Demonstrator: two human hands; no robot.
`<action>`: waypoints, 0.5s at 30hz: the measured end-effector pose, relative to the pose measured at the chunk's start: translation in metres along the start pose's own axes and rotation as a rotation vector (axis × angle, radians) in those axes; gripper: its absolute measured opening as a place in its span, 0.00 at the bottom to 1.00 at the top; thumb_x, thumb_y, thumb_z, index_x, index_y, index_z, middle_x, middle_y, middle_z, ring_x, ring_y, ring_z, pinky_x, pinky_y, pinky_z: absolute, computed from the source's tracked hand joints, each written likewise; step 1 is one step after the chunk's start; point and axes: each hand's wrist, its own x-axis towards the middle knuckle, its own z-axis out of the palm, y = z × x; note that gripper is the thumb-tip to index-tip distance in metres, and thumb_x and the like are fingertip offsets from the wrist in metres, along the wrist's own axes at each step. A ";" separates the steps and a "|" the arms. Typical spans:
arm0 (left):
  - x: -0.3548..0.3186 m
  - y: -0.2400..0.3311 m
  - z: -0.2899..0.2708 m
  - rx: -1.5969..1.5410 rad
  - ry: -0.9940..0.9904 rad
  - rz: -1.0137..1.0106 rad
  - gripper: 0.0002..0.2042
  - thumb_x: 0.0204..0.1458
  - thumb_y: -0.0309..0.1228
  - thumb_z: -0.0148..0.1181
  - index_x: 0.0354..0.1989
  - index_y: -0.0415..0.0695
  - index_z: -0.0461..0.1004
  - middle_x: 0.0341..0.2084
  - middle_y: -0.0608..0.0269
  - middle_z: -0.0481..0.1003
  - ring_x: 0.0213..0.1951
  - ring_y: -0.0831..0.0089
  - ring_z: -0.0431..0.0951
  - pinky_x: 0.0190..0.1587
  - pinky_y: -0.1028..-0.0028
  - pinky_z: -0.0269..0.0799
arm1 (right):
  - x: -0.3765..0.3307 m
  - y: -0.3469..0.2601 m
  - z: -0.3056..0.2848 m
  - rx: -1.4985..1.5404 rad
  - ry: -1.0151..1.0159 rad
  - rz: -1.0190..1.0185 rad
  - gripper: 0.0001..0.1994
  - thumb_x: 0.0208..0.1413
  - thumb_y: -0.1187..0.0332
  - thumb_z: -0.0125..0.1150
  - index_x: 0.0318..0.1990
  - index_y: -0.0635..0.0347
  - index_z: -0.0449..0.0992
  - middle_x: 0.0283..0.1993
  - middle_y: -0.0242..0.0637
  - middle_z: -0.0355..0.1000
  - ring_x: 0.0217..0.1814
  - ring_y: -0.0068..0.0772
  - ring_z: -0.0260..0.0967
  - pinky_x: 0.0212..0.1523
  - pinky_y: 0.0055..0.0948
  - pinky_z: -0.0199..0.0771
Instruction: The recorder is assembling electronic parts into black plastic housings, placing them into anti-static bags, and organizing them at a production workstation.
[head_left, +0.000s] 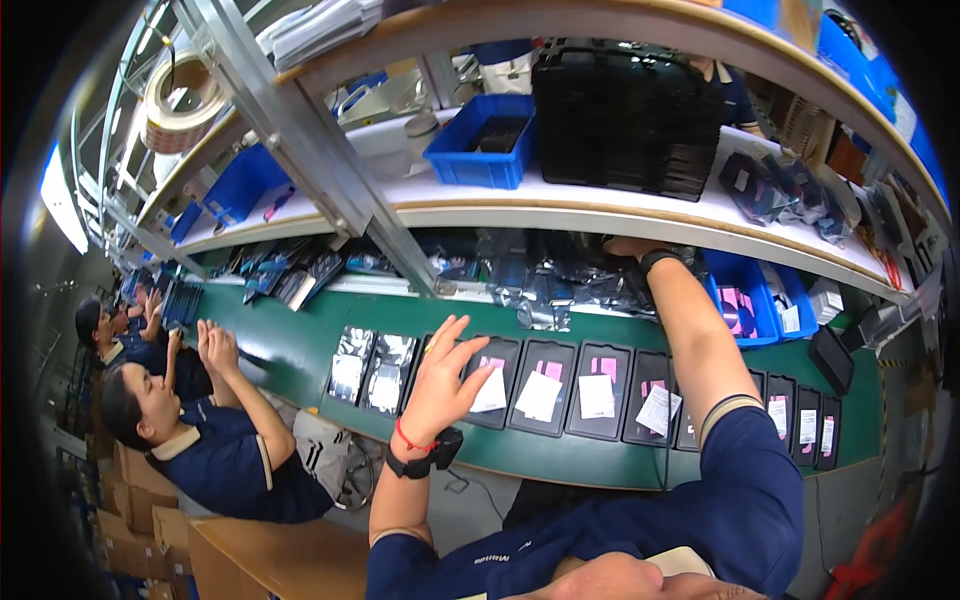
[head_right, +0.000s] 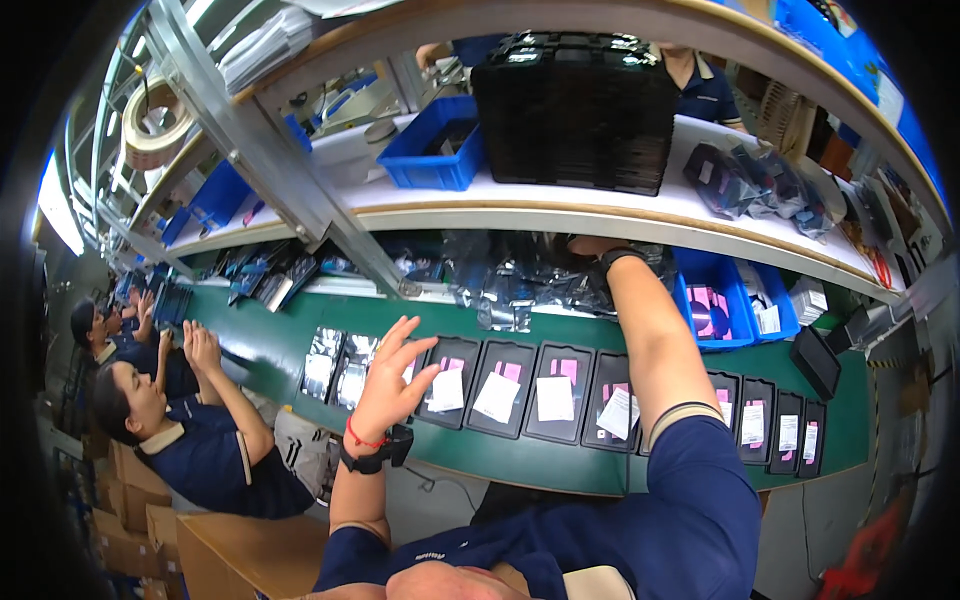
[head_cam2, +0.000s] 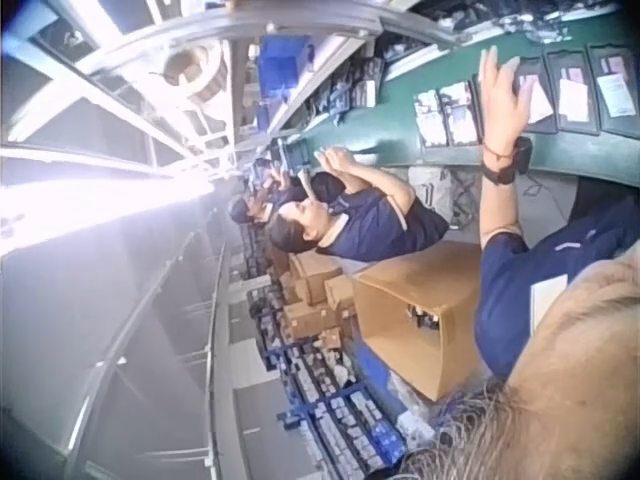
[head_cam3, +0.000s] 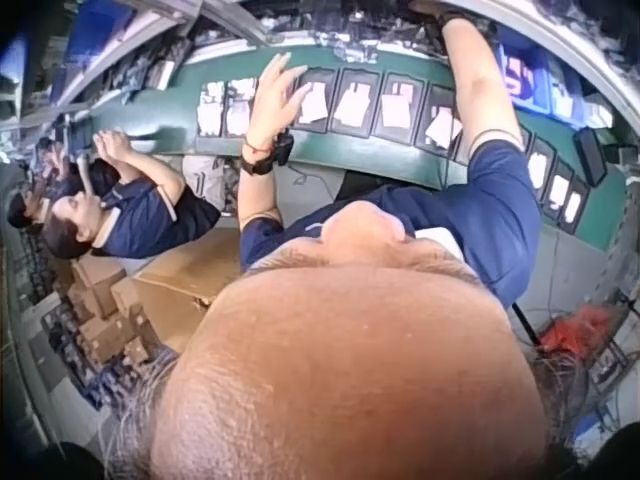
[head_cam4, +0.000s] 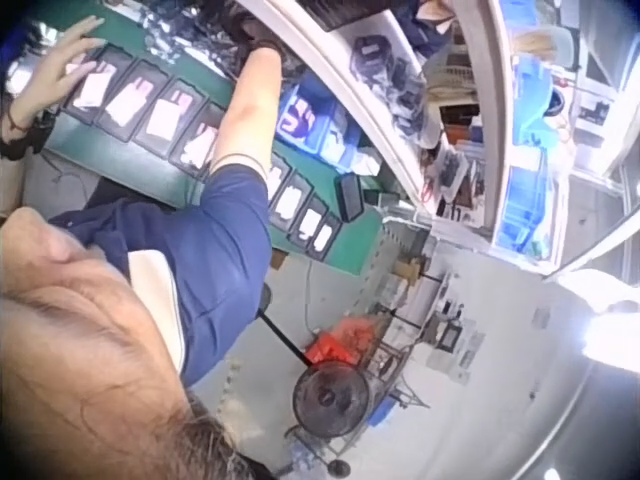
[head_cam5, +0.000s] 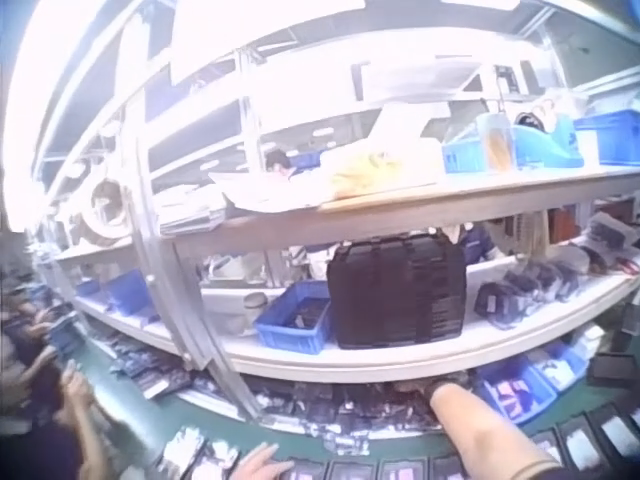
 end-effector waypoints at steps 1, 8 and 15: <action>-0.001 0.001 0.003 -0.023 0.010 -0.011 0.15 0.44 0.29 0.61 0.42 0.41 0.74 0.53 0.47 0.65 0.59 0.50 0.59 0.58 0.61 0.57 | -0.003 0.002 0.000 -0.012 -0.004 -0.018 0.20 0.52 0.64 0.49 0.53 0.59 0.66 0.59 0.49 0.60 0.62 0.51 0.55 0.61 0.40 0.55; -0.030 -0.016 0.021 -0.086 0.090 -0.105 0.11 0.45 0.28 0.60 0.37 0.38 0.75 0.44 0.48 0.72 0.49 0.54 0.70 0.51 0.64 0.65 | -0.002 0.035 0.004 -0.073 0.042 -0.185 0.22 0.52 0.64 0.48 0.56 0.59 0.63 0.61 0.49 0.57 0.64 0.51 0.52 0.62 0.39 0.52; -0.077 -0.039 0.014 0.018 0.196 -0.183 0.09 0.48 0.27 0.56 0.36 0.37 0.75 0.40 0.48 0.74 0.44 0.53 0.73 0.47 0.65 0.68 | -0.066 -0.068 -0.045 0.181 0.001 -0.313 0.09 0.38 0.81 0.50 0.32 0.65 0.65 0.24 0.53 0.70 0.28 0.57 0.70 0.29 0.46 0.71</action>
